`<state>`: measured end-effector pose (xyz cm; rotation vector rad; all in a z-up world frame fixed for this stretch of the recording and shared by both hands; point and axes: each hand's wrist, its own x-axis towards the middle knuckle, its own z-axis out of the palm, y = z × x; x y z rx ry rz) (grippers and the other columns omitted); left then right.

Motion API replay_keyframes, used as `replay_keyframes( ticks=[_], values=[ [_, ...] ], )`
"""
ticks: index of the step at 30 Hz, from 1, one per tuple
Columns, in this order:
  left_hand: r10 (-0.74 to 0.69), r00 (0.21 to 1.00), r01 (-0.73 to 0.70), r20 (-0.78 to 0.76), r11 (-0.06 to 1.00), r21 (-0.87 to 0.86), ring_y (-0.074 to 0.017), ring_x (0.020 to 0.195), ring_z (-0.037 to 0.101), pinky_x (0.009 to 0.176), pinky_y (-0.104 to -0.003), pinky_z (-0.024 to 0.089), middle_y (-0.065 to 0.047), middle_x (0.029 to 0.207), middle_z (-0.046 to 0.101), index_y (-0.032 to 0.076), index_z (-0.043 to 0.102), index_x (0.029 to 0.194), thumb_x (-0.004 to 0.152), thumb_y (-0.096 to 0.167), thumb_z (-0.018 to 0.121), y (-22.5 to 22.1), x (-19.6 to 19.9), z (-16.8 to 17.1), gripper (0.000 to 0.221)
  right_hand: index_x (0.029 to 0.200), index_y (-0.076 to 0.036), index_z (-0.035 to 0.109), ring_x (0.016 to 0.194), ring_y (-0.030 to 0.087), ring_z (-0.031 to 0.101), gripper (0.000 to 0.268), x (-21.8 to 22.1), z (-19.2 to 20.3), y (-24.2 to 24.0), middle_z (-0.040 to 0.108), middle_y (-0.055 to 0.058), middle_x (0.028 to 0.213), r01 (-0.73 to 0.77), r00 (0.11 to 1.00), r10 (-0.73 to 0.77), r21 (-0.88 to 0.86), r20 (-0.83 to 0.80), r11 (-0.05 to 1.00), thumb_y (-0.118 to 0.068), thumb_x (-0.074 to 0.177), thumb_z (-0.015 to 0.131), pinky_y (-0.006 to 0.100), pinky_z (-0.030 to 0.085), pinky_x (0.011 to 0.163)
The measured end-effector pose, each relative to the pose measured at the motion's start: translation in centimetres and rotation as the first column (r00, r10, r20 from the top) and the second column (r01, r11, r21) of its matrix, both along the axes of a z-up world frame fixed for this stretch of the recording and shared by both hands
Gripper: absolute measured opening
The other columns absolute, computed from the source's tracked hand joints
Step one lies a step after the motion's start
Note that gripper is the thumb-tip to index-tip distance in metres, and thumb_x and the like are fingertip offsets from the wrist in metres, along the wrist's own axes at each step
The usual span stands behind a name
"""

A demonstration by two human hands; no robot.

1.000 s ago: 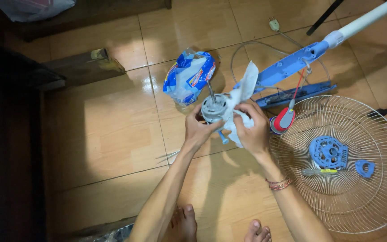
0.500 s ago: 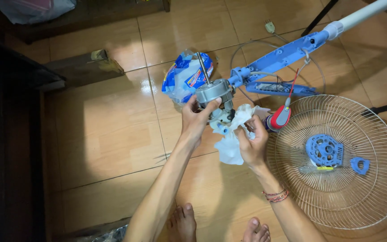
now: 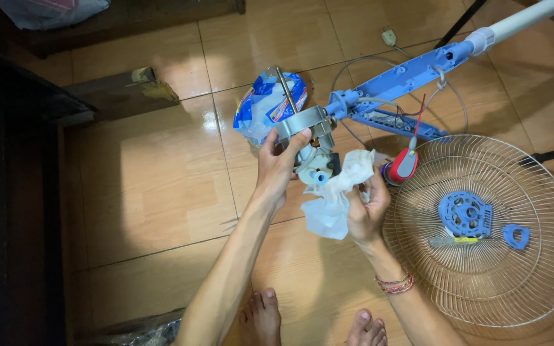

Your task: Cleaning and lubricating a fan motor assembly before reattaching it to the fan stand.

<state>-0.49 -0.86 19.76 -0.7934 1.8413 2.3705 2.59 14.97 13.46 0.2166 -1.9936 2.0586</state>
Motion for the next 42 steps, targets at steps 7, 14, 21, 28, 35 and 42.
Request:
replay_keyframes(
  ticks=[7, 14, 21, 28, 35, 42],
  values=[
    [-0.030, 0.998, 0.028, 0.061, 0.999, 0.032, -0.0417, 0.134, 0.048, 0.078, -0.042, 0.058, -0.036, 0.148, 0.037, -0.004, 0.019, 0.159, 0.070, 0.055, 0.077, 0.5, 0.1, 2.4, 0.121, 0.111, -0.007, 0.063, 0.100, 0.015, 0.062, 0.027, 0.7, 0.1, -1.1, 0.069, 0.005, 0.097, -0.015, 0.997, 0.014, 0.013, 0.075, 1.000, -0.002, 0.085, 0.063, 0.038, 0.053, 0.091],
    [-0.008, 0.999, 0.016, -0.038, 0.980, 0.198, -0.0244, 0.080, 0.063, 0.043, -0.033, 0.058, -0.015, 0.104, 0.046, 0.000, 0.035, 0.150, 0.081, 0.049, 0.072, -0.1, -0.6, -0.8, 0.092, 0.099, -0.007, 0.067, 0.088, 0.019, 0.074, 0.018, 0.3, 0.0, -1.2, 0.073, 0.008, 0.088, -0.117, 0.971, 0.085, 0.137, 0.223, 0.984, 0.003, 0.084, 0.066, 0.037, 0.061, 0.075],
    [-0.019, 0.997, 0.039, -0.069, 0.950, 0.309, -0.0306, 0.063, 0.071, 0.039, -0.041, 0.062, -0.015, 0.089, 0.053, 0.000, 0.043, 0.135, 0.086, 0.046, 0.069, -0.1, -0.4, 0.0, 0.072, 0.096, -0.005, 0.063, 0.088, 0.018, 0.070, 0.018, 0.2, -2.5, 0.1, 0.073, 0.014, 0.092, -0.086, 0.986, 0.071, 0.097, 0.154, 0.991, 0.009, 0.084, 0.065, 0.042, 0.060, 0.075],
    [-0.029, 0.999, 0.039, -0.033, 0.928, 0.370, -0.0329, 0.060, 0.072, 0.040, -0.044, 0.063, -0.019, 0.086, 0.060, 0.002, 0.044, 0.131, 0.088, 0.048, 0.067, -0.1, -0.3, 0.2, 0.068, 0.101, -0.008, 0.061, 0.093, 0.015, 0.064, 0.017, -0.3, -2.3, 1.1, 0.072, 0.009, 0.094, 0.022, 0.997, -0.024, 0.036, 0.069, 0.999, 0.001, 0.087, 0.064, 0.036, 0.055, 0.081],
    [-0.030, 0.998, 0.047, -0.055, 0.941, 0.335, -0.0345, 0.058, 0.072, 0.038, -0.044, 0.063, -0.021, 0.085, 0.064, 0.002, 0.046, 0.127, 0.088, 0.046, 0.069, -0.2, -0.3, -0.6, 0.064, 0.107, -0.004, 0.070, 0.102, 0.024, 0.063, 0.018, -1.3, 4.5, 1.9, 0.065, 0.013, 0.109, -0.020, 0.967, 0.091, 0.283, -0.238, 0.959, -0.013, 0.096, 0.059, 0.041, 0.050, 0.092],
    [0.016, 0.998, 0.003, -0.056, 0.943, 0.332, -0.0338, 0.061, 0.073, 0.039, -0.045, 0.062, -0.020, 0.089, 0.063, 0.004, 0.047, 0.131, 0.087, 0.046, 0.072, -0.5, -0.7, -1.5, 0.066, 0.094, -0.006, 0.074, 0.088, 0.029, 0.068, 0.025, -2.0, 4.9, 1.1, 0.065, 0.011, 0.108, 0.041, 0.881, 0.203, 0.495, -0.427, 0.868, -0.031, 0.095, 0.075, 0.040, 0.055, 0.086]
  ],
)
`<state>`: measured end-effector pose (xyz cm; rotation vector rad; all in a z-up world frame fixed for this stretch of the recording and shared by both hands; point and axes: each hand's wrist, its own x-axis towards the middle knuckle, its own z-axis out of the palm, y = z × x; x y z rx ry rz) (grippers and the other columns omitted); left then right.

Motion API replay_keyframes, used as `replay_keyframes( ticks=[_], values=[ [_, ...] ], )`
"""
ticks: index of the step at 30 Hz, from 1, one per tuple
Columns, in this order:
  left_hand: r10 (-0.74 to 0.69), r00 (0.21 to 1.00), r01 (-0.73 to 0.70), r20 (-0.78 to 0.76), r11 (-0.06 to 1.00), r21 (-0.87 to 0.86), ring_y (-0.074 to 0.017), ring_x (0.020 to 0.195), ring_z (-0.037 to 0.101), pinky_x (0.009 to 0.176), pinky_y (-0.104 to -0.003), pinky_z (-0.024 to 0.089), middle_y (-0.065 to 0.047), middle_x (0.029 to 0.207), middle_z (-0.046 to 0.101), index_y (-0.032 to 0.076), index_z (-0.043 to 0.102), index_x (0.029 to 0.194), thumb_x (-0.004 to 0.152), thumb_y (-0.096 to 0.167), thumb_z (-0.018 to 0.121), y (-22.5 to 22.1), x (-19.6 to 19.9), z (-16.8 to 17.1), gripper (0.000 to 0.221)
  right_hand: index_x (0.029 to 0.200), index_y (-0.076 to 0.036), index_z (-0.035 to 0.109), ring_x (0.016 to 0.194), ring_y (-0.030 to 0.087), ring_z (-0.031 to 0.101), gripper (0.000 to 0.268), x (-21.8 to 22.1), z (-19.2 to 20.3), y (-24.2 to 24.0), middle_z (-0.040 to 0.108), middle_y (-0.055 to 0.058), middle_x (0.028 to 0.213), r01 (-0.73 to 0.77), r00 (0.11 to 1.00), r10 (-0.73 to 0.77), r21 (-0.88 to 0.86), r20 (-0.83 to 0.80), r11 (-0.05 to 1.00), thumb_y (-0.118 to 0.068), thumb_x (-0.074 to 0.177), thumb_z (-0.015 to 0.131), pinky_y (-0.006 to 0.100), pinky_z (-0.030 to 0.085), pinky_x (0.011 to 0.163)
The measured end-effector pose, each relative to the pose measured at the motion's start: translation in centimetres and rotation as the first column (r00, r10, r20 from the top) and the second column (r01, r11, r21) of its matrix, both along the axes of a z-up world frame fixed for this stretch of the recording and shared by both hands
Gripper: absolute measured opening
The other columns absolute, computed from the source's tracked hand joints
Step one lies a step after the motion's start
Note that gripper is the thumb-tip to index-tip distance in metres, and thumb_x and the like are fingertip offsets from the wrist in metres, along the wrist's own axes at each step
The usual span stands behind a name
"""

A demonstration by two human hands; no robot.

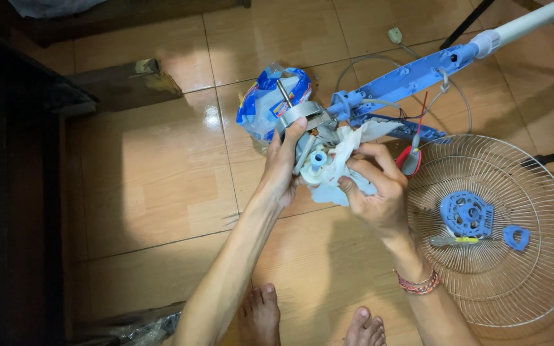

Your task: Cleaning and lubricating a fan motor assembly before reattaching it to the fan stand.

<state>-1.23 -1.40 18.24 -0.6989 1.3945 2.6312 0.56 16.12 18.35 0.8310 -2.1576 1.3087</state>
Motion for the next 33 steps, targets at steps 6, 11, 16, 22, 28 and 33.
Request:
replay_keyframes(
  ticks=[6, 11, 16, 22, 28, 33],
  values=[
    [0.012, 1.000, -0.012, -0.026, 1.000, -0.003, -0.0262, 0.069, 0.072, 0.048, -0.043, 0.065, -0.018, 0.095, 0.065, 0.005, 0.050, 0.131, 0.086, 0.043, 0.075, 0.1, 0.1, -1.2, 0.064, 0.075, -0.008, 0.074, 0.076, 0.023, 0.069, 0.015, 0.8, -1.3, -0.4, 0.068, 0.011, 0.097, 0.069, 0.997, -0.073, -0.150, -0.023, 0.986, -0.004, 0.078, 0.088, 0.035, 0.058, 0.075],
    [0.013, 1.000, -0.013, 0.005, 0.999, 0.051, -0.0336, 0.063, 0.074, 0.040, -0.041, 0.064, -0.021, 0.089, 0.067, 0.006, 0.053, 0.127, 0.083, 0.036, 0.080, 0.0, 0.9, 0.3, 0.060, 0.088, -0.005, 0.068, 0.079, 0.015, 0.063, 0.011, 0.3, -1.7, 1.9, 0.070, 0.009, 0.089, 0.220, 0.956, -0.154, -0.263, 0.249, 0.939, -0.008, 0.092, 0.078, 0.034, 0.051, 0.077],
    [0.028, 0.999, -0.028, -0.014, 0.998, 0.048, -0.0342, 0.061, 0.073, 0.038, -0.043, 0.063, -0.022, 0.086, 0.067, 0.005, 0.054, 0.123, 0.082, 0.035, 0.082, -0.1, 0.3, -0.7, 0.059, 0.133, -0.010, 0.040, 0.096, 0.010, 0.062, 0.049, 0.0, 1.1, 1.5, 0.072, 0.014, 0.101, 0.195, 0.926, -0.055, -0.347, 0.374, 0.917, -0.016, 0.099, 0.075, 0.031, 0.051, 0.094],
    [0.008, 0.999, -0.008, -0.049, 1.000, -0.011, -0.0345, 0.066, 0.074, 0.039, -0.042, 0.064, -0.022, 0.093, 0.064, 0.005, 0.054, 0.126, 0.081, 0.032, 0.082, 0.1, 0.5, -0.2, 0.060, 0.103, -0.009, 0.078, 0.093, 0.024, 0.068, 0.022, -0.9, 3.2, 0.1, 0.066, 0.009, 0.109, -0.139, 0.990, 0.135, 0.085, 0.045, 0.987, 0.000, 0.089, 0.065, 0.039, 0.056, 0.089],
    [0.013, 0.998, -0.015, -0.062, 0.999, -0.032, -0.0339, 0.063, 0.073, 0.036, -0.039, 0.062, -0.021, 0.093, 0.058, 0.004, 0.054, 0.124, 0.081, 0.028, 0.082, 0.2, 1.1, 0.0, 0.056, 0.093, -0.013, 0.076, 0.091, 0.025, 0.071, 0.019, -1.2, 4.1, 0.1, 0.068, 0.003, 0.106, -0.145, 0.976, 0.186, 0.306, -0.109, 0.941, 0.000, 0.088, 0.063, 0.036, 0.059, 0.081],
    [0.017, 0.998, -0.019, -0.054, 0.999, -0.044, -0.0337, 0.059, 0.072, 0.035, -0.037, 0.061, -0.020, 0.091, 0.056, 0.003, 0.054, 0.125, 0.080, 0.028, 0.082, 0.2, 1.5, 0.5, 0.058, 0.094, -0.015, 0.075, 0.086, 0.019, 0.070, 0.020, -0.6, 5.6, -0.1, 0.070, -0.002, 0.098, -0.024, 0.960, 0.154, 0.475, -0.236, 0.880, 0.002, 0.092, 0.064, 0.030, 0.059, 0.069]
  ],
)
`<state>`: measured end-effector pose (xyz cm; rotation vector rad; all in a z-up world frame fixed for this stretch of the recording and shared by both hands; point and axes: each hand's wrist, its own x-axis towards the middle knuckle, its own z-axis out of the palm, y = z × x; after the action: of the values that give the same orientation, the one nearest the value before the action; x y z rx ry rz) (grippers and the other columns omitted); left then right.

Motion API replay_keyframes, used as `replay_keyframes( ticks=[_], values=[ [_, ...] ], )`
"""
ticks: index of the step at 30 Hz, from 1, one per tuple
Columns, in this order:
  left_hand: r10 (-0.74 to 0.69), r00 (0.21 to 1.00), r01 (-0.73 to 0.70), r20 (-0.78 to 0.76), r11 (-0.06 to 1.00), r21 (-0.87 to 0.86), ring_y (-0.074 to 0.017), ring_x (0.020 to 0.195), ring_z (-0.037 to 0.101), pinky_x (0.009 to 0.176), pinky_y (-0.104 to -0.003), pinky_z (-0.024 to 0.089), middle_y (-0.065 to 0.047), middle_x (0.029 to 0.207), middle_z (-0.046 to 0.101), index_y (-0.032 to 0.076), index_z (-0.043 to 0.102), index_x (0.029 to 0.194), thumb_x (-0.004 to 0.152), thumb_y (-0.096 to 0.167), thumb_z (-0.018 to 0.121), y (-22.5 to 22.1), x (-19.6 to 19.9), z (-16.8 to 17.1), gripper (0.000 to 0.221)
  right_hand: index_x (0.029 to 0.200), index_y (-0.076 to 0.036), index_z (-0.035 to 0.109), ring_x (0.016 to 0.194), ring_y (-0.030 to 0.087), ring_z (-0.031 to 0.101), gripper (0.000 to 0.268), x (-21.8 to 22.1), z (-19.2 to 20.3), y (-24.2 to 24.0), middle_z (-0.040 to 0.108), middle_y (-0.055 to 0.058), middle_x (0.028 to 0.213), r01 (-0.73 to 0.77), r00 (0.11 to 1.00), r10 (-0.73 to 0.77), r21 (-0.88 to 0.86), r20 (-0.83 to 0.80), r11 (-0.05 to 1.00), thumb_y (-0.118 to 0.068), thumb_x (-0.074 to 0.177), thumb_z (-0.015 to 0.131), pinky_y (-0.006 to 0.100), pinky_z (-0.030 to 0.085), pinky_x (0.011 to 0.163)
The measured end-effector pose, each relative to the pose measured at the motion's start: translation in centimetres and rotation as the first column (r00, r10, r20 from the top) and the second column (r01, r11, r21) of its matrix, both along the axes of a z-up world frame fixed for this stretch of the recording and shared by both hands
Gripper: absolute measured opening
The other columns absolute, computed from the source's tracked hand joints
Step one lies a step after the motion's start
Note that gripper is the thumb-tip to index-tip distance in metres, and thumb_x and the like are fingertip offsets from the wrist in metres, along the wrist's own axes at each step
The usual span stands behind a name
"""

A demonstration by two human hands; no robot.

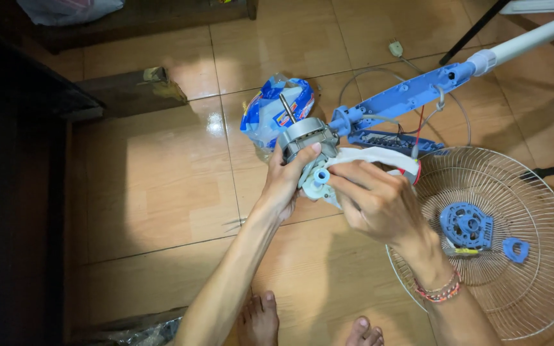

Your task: Cleaning and lubricating a fan motor assembly before reattaching it to the fan stand.

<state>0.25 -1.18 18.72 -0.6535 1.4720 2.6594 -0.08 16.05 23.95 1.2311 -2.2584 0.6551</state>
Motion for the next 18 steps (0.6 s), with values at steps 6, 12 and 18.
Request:
replay_keyframes(
  ticks=[6, 12, 18],
  values=[
    [-0.005, 0.999, 0.007, -0.032, 0.999, 0.041, -0.0342, 0.058, 0.072, 0.033, -0.036, 0.062, -0.022, 0.091, 0.057, 0.003, 0.054, 0.122, 0.080, 0.028, 0.082, 0.4, 0.7, 0.7, 0.057, 0.104, -0.012, 0.075, 0.084, 0.026, 0.073, 0.025, -1.1, 0.5, 1.9, 0.076, 0.002, 0.094, 0.025, 0.987, 0.001, -0.166, 0.158, 0.986, 0.005, 0.088, 0.071, 0.038, 0.059, 0.073],
    [-0.006, 1.000, 0.007, -0.027, 0.999, 0.047, -0.0340, 0.058, 0.072, 0.035, -0.036, 0.062, -0.021, 0.090, 0.057, 0.003, 0.053, 0.122, 0.080, 0.027, 0.083, 0.2, 0.3, 0.4, 0.057, 0.102, -0.012, 0.074, 0.086, 0.021, 0.077, 0.021, -0.5, 0.3, 1.7, 0.079, 0.001, 0.091, 0.053, 0.962, 0.022, -0.266, 0.271, 0.962, 0.001, 0.086, 0.076, 0.034, 0.059, 0.077],
    [-0.001, 1.000, 0.001, -0.021, 1.000, 0.021, -0.0289, 0.062, 0.071, 0.035, -0.035, 0.062, -0.019, 0.093, 0.058, 0.004, 0.053, 0.126, 0.082, 0.032, 0.079, 0.6, 0.5, 1.3, 0.058, 0.108, -0.009, 0.073, 0.087, 0.030, 0.076, 0.025, 0.2, 0.9, -0.7, 0.078, 0.008, 0.087, -0.027, 0.964, 0.085, -0.223, 0.254, 0.974, 0.006, 0.087, 0.069, 0.040, 0.060, 0.077]
  ],
)
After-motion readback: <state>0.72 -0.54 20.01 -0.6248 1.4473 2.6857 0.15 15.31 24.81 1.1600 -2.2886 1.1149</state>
